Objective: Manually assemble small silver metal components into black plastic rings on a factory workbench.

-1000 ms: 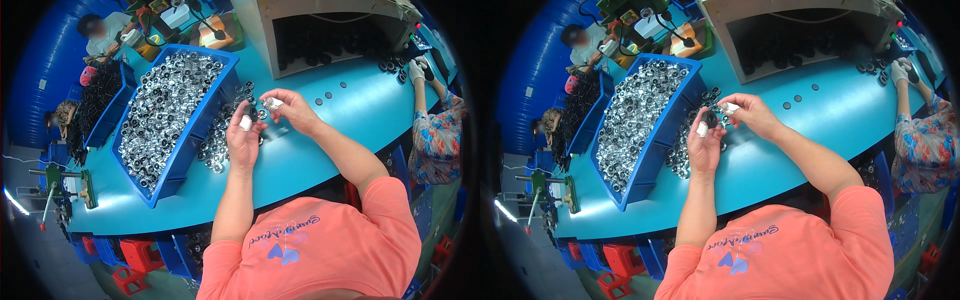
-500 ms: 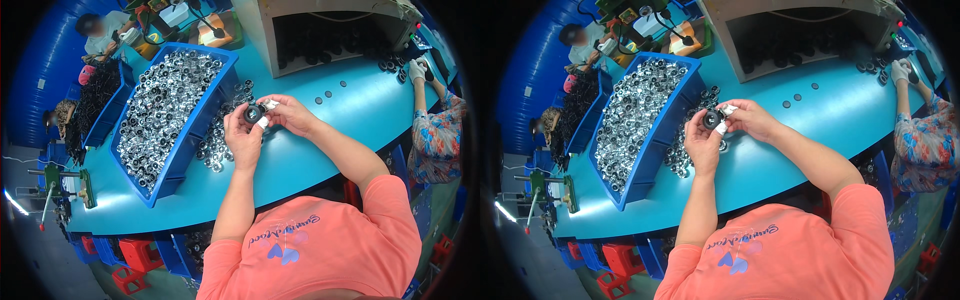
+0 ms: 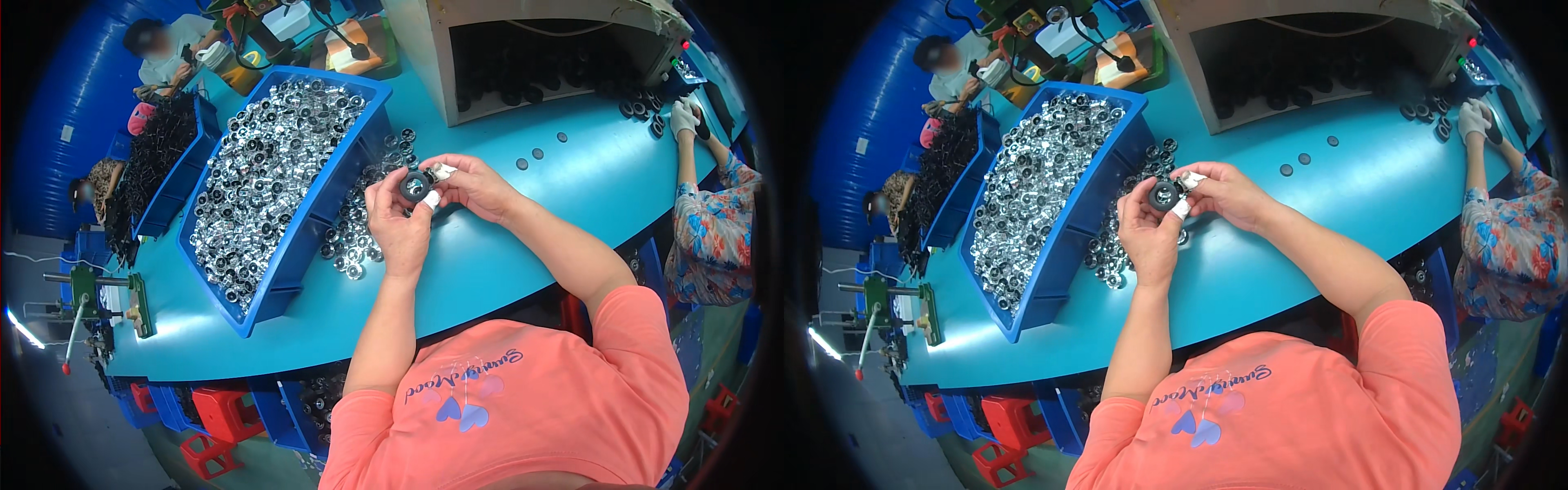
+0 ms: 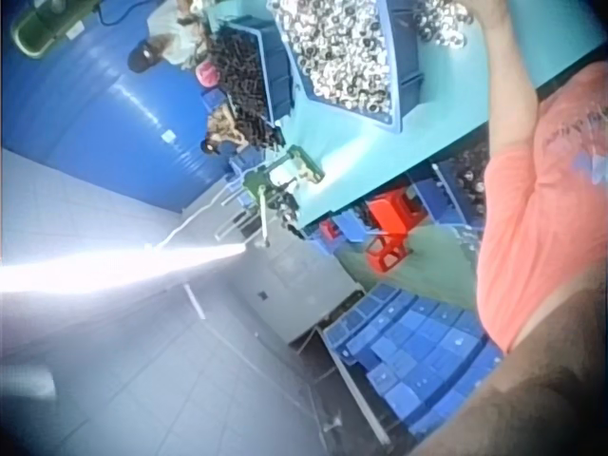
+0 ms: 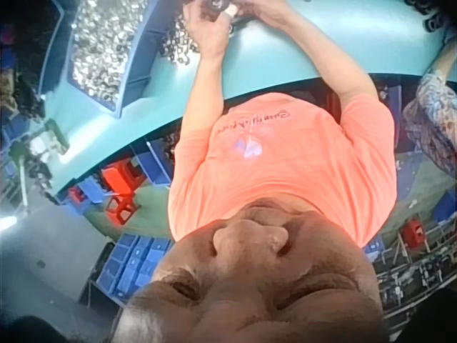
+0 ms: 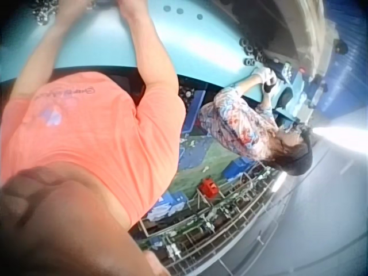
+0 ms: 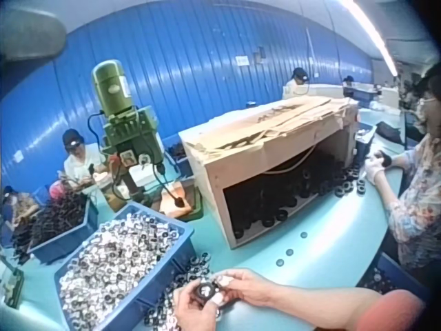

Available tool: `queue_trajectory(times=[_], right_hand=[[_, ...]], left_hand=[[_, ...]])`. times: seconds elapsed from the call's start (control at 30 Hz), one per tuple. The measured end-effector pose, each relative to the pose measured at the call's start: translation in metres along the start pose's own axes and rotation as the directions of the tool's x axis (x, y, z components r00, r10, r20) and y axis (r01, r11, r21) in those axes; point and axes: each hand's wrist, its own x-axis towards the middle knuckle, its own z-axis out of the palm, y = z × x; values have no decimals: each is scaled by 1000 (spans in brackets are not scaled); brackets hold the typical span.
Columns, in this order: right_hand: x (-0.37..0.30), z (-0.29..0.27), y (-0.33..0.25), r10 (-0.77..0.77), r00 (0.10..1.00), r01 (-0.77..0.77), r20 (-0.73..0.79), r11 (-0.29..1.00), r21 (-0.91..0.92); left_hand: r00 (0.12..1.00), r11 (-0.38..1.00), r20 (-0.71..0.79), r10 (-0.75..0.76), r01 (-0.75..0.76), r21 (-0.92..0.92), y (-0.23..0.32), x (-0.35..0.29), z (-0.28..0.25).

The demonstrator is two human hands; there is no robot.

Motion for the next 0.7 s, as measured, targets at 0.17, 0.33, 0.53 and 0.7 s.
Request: queue_trajectory(times=[0.17,0.33,0.53,0.7], right_hand=[[0,1,-1,0,1000,0,10,1000,-22],[-2,5,-3,-19,1000,20,6,999,-34],[-2,3,-3,-43,999,44,34,998,-55],[-2,2,-3,-53,998,55,31,995,-78]], left_hand=[[1000,996,-9,30,-29,84,2,-1,0],[997,989,-25,79,-75,127,4,-1,0],[997,987,-27,77,-72,146,4,-1,0],[997,987,-32,72,-66,148,3,-1,0]])
